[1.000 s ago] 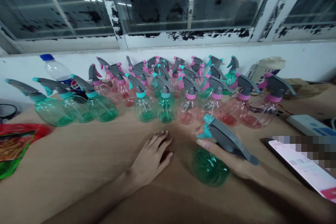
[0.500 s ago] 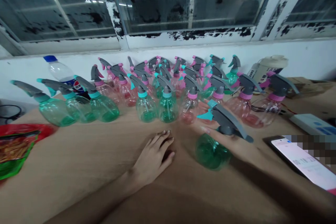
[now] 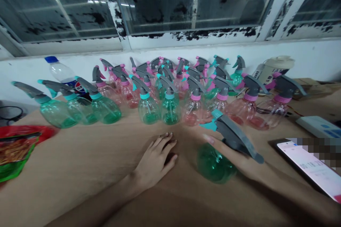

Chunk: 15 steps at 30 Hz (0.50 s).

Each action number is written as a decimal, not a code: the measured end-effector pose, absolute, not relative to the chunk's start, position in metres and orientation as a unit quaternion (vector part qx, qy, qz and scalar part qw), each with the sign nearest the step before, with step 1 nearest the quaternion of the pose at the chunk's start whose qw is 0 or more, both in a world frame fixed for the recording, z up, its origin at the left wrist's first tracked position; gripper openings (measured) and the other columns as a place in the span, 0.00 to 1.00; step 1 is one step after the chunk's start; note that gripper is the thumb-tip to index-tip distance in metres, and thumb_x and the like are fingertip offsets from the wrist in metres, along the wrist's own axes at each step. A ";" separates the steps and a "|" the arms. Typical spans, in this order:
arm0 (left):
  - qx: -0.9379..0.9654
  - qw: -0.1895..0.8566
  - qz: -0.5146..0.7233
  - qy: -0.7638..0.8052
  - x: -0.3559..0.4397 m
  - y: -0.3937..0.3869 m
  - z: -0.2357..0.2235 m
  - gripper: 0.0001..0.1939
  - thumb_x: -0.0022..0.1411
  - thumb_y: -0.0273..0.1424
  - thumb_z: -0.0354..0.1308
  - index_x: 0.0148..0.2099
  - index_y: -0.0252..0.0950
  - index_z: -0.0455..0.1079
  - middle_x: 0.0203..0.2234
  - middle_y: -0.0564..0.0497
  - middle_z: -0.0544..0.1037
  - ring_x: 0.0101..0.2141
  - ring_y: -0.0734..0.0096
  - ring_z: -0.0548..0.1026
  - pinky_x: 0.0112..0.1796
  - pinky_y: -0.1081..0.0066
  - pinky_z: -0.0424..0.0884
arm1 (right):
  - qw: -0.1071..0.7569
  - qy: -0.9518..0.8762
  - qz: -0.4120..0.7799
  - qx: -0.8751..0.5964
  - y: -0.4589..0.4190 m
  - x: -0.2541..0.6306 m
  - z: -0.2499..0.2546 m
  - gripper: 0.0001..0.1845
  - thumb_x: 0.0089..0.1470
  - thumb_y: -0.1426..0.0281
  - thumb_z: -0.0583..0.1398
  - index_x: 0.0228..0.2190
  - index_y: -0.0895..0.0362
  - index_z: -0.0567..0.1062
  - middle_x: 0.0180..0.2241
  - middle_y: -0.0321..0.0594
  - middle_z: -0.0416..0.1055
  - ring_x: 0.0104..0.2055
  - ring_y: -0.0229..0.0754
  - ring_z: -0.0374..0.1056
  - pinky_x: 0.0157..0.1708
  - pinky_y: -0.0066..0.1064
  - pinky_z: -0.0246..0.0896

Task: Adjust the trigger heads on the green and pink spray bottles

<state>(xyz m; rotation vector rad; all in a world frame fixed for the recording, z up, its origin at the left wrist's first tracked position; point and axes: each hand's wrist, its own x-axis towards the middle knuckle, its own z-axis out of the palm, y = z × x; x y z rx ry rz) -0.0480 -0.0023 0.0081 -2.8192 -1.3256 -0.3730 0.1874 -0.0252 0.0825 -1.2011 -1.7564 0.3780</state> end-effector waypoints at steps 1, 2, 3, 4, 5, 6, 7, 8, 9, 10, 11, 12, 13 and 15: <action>-0.898 0.002 -0.114 -0.424 -0.048 -0.002 0.008 0.20 0.65 0.33 0.51 0.58 0.32 0.62 0.58 0.41 0.65 0.57 0.56 0.62 0.54 0.52 0.61 | 0.466 -0.720 0.162 -0.488 -0.026 0.187 0.082 0.09 0.52 0.59 0.59 0.26 0.50 0.69 0.19 0.31 0.65 0.21 0.39 0.64 0.22 0.32 0.62; -0.898 0.001 -0.110 -0.427 -0.048 -0.002 0.008 0.20 0.66 0.33 0.51 0.58 0.32 0.62 0.58 0.41 0.64 0.57 0.55 0.62 0.54 0.52 0.62 | 0.464 -0.722 0.171 -0.485 -0.027 0.187 0.081 0.09 0.53 0.59 0.59 0.27 0.51 0.70 0.20 0.32 0.67 0.22 0.39 0.65 0.23 0.32 0.63; -0.897 0.001 -0.106 -0.430 -0.048 -0.002 0.008 0.20 0.66 0.33 0.51 0.58 0.32 0.61 0.59 0.41 0.64 0.57 0.55 0.62 0.54 0.52 0.62 | 0.465 -0.722 0.180 -0.479 -0.028 0.187 0.080 0.09 0.53 0.59 0.59 0.29 0.51 0.71 0.22 0.32 0.69 0.22 0.39 0.66 0.24 0.31 0.64; -0.896 0.001 -0.102 -0.432 -0.048 -0.002 0.008 0.21 0.66 0.33 0.51 0.59 0.32 0.61 0.59 0.41 0.63 0.57 0.55 0.62 0.54 0.52 0.62 | 0.464 -0.724 0.192 -0.472 -0.029 0.187 0.078 0.09 0.53 0.59 0.60 0.31 0.51 0.71 0.24 0.32 0.71 0.23 0.38 0.67 0.26 0.31 0.65; -0.896 0.002 -0.100 -0.433 -0.048 -0.002 0.007 0.21 0.66 0.33 0.51 0.59 0.32 0.61 0.59 0.41 0.63 0.57 0.55 0.62 0.54 0.51 0.62 | 0.464 -0.727 0.203 -0.465 -0.029 0.187 0.077 0.09 0.53 0.59 0.60 0.32 0.51 0.72 0.26 0.32 0.72 0.24 0.38 0.68 0.27 0.31 0.66; -0.896 0.004 -0.099 -0.434 -0.048 -0.002 0.007 0.21 0.66 0.33 0.51 0.59 0.32 0.61 0.59 0.41 0.63 0.57 0.55 0.62 0.54 0.51 0.62 | 0.461 -0.729 0.212 -0.459 -0.030 0.188 0.076 0.09 0.54 0.59 0.60 0.33 0.51 0.72 0.27 0.33 0.73 0.25 0.38 0.69 0.27 0.31 0.66; -0.896 0.006 -0.099 -0.433 -0.048 -0.002 0.007 0.21 0.66 0.33 0.51 0.59 0.32 0.60 0.59 0.41 0.63 0.57 0.55 0.62 0.54 0.51 0.62 | 0.460 -0.732 0.217 -0.455 -0.030 0.188 0.075 0.09 0.54 0.59 0.59 0.33 0.51 0.72 0.28 0.33 0.74 0.26 0.38 0.69 0.27 0.30 0.66; -0.897 0.008 -0.100 -0.431 -0.048 -0.003 0.006 0.21 0.66 0.33 0.51 0.59 0.32 0.61 0.59 0.41 0.64 0.57 0.55 0.62 0.54 0.51 0.62 | 0.458 -0.733 0.217 -0.453 -0.030 0.188 0.075 0.09 0.54 0.59 0.59 0.32 0.51 0.72 0.27 0.33 0.73 0.26 0.38 0.69 0.26 0.30 0.65; -0.898 0.009 -0.101 -0.429 -0.048 -0.003 0.006 0.21 0.66 0.33 0.51 0.59 0.32 0.61 0.59 0.41 0.64 0.58 0.55 0.62 0.55 0.52 0.62 | 0.454 -0.736 0.216 -0.454 -0.030 0.188 0.075 0.09 0.55 0.59 0.58 0.30 0.51 0.71 0.26 0.33 0.73 0.26 0.38 0.69 0.25 0.30 0.64; -0.899 0.011 -0.102 -0.427 -0.048 -0.003 0.006 0.21 0.66 0.33 0.51 0.59 0.32 0.61 0.58 0.41 0.64 0.58 0.56 0.61 0.55 0.52 0.62 | 0.450 -0.738 0.212 -0.455 -0.030 0.188 0.076 0.10 0.55 0.59 0.58 0.29 0.51 0.71 0.25 0.33 0.72 0.25 0.38 0.69 0.25 0.29 0.64; -0.899 0.014 -0.103 -0.424 -0.047 -0.004 0.006 0.21 0.66 0.33 0.51 0.58 0.31 0.61 0.58 0.41 0.64 0.58 0.56 0.62 0.55 0.53 0.62 | 0.447 -0.741 0.208 -0.456 -0.030 0.188 0.077 0.11 0.55 0.58 0.58 0.28 0.51 0.70 0.24 0.33 0.71 0.25 0.38 0.69 0.25 0.29 0.64; -0.900 0.016 -0.104 -0.423 -0.047 -0.004 0.006 0.21 0.66 0.33 0.51 0.58 0.31 0.61 0.58 0.40 0.64 0.58 0.56 0.62 0.55 0.53 0.62 | 0.445 -0.743 0.206 -0.456 -0.031 0.188 0.078 0.11 0.56 0.59 0.57 0.28 0.51 0.70 0.23 0.34 0.71 0.25 0.38 0.69 0.25 0.29 0.65; -0.900 0.019 -0.104 -0.422 -0.047 -0.004 0.006 0.20 0.66 0.33 0.51 0.58 0.31 0.61 0.58 0.40 0.65 0.58 0.56 0.62 0.55 0.53 0.61 | 0.445 -0.744 0.206 -0.454 -0.031 0.188 0.080 0.10 0.56 0.59 0.57 0.28 0.51 0.70 0.24 0.34 0.71 0.26 0.38 0.69 0.26 0.30 0.65; -0.901 0.023 -0.102 -0.422 -0.047 -0.003 0.007 0.20 0.66 0.33 0.50 0.58 0.31 0.61 0.58 0.40 0.65 0.57 0.56 0.62 0.55 0.53 0.62 | 0.442 -0.752 0.200 -0.446 -0.032 0.188 0.082 0.09 0.56 0.59 0.57 0.32 0.51 0.71 0.27 0.36 0.73 0.28 0.40 0.71 0.29 0.31 0.68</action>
